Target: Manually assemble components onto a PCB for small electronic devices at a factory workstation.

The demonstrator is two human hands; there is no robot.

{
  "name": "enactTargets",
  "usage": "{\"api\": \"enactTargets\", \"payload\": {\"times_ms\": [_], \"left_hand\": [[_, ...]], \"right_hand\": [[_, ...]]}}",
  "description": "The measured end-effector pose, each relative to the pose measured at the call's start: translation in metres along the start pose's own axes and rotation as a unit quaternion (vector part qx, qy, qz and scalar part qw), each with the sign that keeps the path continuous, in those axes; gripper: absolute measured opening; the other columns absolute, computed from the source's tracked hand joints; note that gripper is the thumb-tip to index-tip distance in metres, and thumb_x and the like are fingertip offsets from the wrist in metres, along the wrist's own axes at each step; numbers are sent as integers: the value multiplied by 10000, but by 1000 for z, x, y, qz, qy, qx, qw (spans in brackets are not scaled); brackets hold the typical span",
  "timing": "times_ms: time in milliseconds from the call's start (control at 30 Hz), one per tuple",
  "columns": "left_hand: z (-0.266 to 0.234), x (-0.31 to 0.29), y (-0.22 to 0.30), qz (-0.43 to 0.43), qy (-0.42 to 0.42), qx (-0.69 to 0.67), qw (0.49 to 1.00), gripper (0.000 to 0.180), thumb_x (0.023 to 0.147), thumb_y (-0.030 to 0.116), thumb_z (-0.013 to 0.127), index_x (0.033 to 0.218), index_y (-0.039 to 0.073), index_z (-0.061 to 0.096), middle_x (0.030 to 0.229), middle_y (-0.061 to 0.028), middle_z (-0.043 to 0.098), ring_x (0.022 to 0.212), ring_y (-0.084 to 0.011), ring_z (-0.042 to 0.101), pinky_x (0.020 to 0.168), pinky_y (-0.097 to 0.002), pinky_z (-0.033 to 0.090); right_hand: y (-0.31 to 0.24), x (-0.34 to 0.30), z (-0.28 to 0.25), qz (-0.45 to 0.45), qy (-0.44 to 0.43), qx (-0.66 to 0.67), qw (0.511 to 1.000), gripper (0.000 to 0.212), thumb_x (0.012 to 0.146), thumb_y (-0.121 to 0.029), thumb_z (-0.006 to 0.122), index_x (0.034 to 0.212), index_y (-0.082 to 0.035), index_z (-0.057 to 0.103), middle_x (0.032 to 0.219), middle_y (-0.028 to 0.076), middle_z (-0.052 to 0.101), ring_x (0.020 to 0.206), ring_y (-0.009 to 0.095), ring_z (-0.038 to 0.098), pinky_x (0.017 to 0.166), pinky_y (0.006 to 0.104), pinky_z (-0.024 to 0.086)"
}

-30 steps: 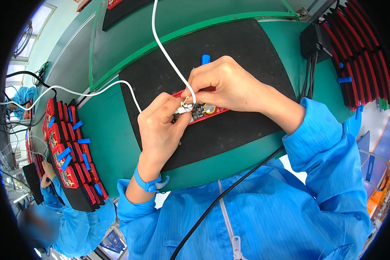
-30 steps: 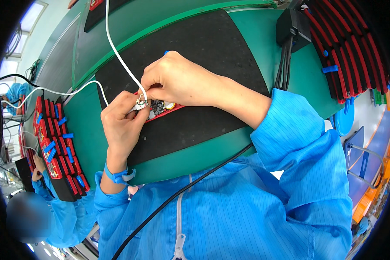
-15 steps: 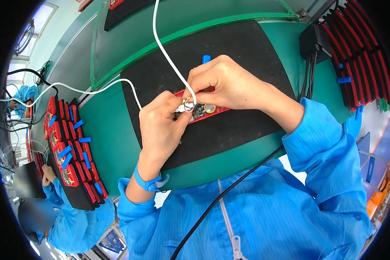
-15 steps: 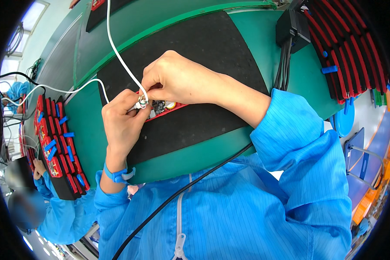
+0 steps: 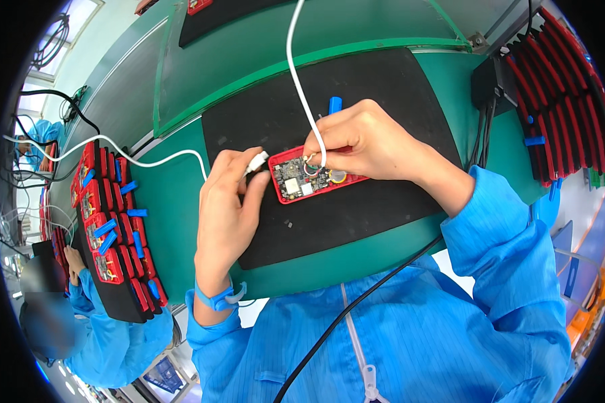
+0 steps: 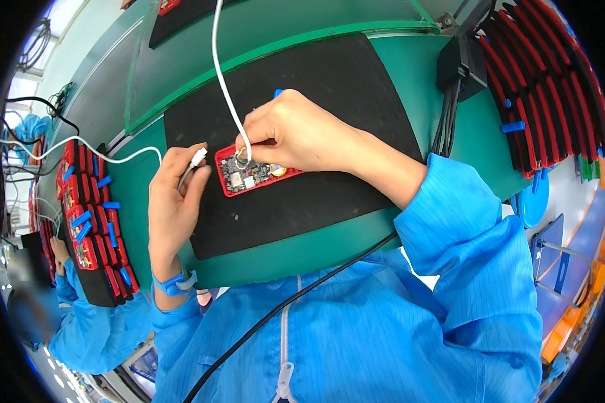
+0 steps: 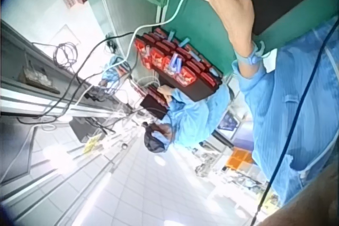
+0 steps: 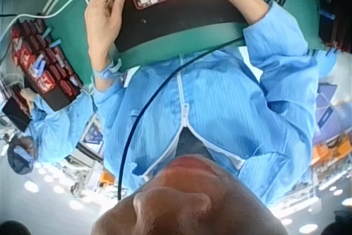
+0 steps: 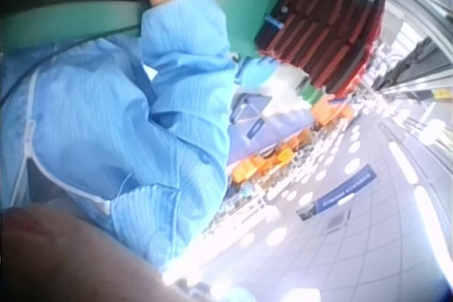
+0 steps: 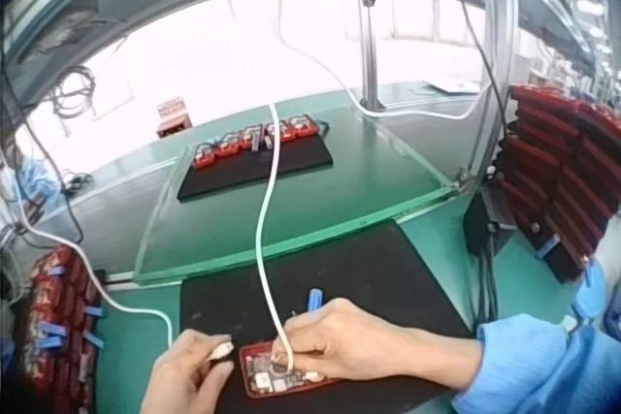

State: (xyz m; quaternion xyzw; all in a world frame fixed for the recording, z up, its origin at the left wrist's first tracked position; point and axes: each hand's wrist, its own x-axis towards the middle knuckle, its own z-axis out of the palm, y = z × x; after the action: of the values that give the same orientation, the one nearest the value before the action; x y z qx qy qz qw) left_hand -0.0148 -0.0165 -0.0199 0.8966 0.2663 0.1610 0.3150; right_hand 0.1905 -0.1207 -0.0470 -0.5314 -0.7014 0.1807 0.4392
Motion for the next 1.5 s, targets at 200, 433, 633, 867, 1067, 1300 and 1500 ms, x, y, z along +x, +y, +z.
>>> {"api": "enactTargets", "payload": {"times_ms": [200,433,633,867,1067,1300,1500], "left_hand": [[-6,-23,-26,-2,16,6,1000,202,861,-35,583,1042,-6,668,822,-75,515,716,-178,518,631,-275,411],[13,-28,-47,122,96,34,987,128,791,-69,657,904,-10,639,833,-92,589,723,-190,583,621,-296,469],[14,-20,-53,91,74,-45,992,163,765,-46,695,916,-1,654,842,-92,603,731,-221,588,628,-298,479],[12,-15,-53,143,91,37,985,162,732,-21,733,882,14,683,817,-79,619,740,-222,588,629,-305,481],[10,-14,-58,126,61,-38,989,165,752,-20,722,910,16,696,830,-75,628,744,-204,598,631,-297,481],[10,-11,-59,117,47,-59,990,144,769,7,713,909,14,679,837,-73,614,755,-223,584,607,-326,474],[7,-10,-54,142,44,15,989,151,767,-20,708,913,11,683,831,-77,615,733,-205,603,623,-299,485]], "right_hand": [[1,0,2,-16,1,6,1000,90,774,-53,718,823,12,680,801,104,684,663,220,662,579,294,521],[-4,2,2,2,6,3,1000,93,765,-25,690,845,21,681,805,120,681,654,248,660,577,309,518],[-8,2,1,24,-2,-8,1000,82,759,-13,683,837,14,680,790,101,679,641,238,657,567,311,517],[-4,1,2,11,10,1,1000,92,750,-7,693,837,14,677,785,98,680,627,231,656,549,301,511],[-3,1,1,18,9,12,1000,91,751,0,696,837,21,677,786,107,680,637,238,661,559,306,515],[-5,2,0,11,4,7,1000,90,754,-5,696,835,29,676,783,119,678,635,248,659,563,307,514],[-6,2,0,18,3,16,1000,89,759,-5,699,838,30,676,769,123,673,638,246,658,564,313,510]]}}
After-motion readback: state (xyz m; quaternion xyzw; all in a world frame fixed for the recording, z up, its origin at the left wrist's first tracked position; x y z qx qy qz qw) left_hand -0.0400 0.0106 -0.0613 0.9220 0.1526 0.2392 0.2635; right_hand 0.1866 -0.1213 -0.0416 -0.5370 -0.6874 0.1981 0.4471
